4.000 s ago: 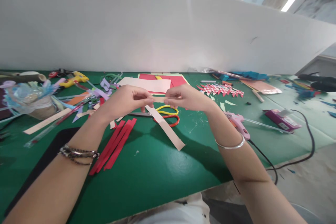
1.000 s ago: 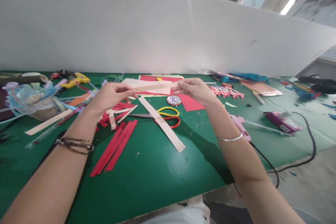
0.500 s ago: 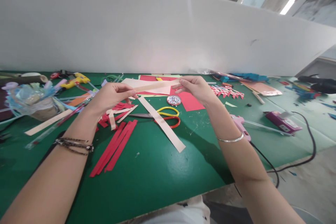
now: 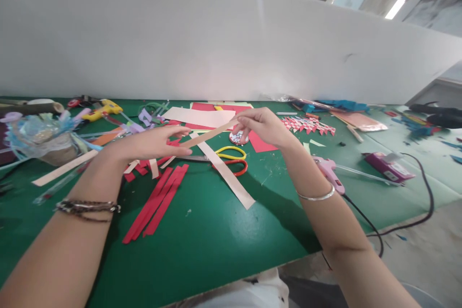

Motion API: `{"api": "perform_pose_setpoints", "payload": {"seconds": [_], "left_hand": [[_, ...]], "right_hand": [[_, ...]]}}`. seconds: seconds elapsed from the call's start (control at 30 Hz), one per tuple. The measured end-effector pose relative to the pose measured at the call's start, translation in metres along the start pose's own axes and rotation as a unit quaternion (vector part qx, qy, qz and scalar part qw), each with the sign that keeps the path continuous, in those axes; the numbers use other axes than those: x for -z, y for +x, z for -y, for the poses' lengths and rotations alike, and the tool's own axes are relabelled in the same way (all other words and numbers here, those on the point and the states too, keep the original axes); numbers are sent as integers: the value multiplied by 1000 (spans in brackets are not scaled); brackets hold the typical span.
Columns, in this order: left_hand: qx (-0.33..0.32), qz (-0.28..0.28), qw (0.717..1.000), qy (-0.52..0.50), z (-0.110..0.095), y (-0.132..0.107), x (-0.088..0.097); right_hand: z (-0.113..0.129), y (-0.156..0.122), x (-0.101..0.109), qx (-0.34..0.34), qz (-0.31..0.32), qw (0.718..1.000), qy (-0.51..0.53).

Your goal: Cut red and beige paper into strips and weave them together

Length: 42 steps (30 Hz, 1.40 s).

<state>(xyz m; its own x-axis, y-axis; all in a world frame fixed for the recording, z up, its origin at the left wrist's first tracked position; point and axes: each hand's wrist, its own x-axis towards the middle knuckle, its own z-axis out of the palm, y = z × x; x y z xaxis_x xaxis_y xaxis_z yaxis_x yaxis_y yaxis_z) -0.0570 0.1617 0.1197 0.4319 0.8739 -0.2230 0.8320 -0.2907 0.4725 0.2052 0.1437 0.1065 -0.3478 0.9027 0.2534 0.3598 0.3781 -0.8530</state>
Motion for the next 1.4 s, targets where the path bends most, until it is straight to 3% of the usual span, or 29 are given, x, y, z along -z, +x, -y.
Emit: {"api": "perform_pose_setpoints", "payload": {"seconds": [0.2,0.37,0.57,0.73,1.2,1.4], "left_hand": [[-134,-31,989,-57,-35,-5,-20],[-172,-13,981,-83,-47,-8,-27],[-174,11,980,-95,-42,-4,-29],[-150,-2,980,-134,-41,-2,-30],[-157,41,969,-184,-39,-2,-31],[-158,25,971,-175,-39,-4,-28]], "right_hand": [[16,-5,-17,73,78,992,-63],[22,-8,-20,92,105,987,-84],[22,-7,-19,66,116,988,-78],[17,-4,-20,57,77,995,-22],[17,-6,-20,108,85,978,-157],[12,-4,-15,131,26,972,-194]]}}
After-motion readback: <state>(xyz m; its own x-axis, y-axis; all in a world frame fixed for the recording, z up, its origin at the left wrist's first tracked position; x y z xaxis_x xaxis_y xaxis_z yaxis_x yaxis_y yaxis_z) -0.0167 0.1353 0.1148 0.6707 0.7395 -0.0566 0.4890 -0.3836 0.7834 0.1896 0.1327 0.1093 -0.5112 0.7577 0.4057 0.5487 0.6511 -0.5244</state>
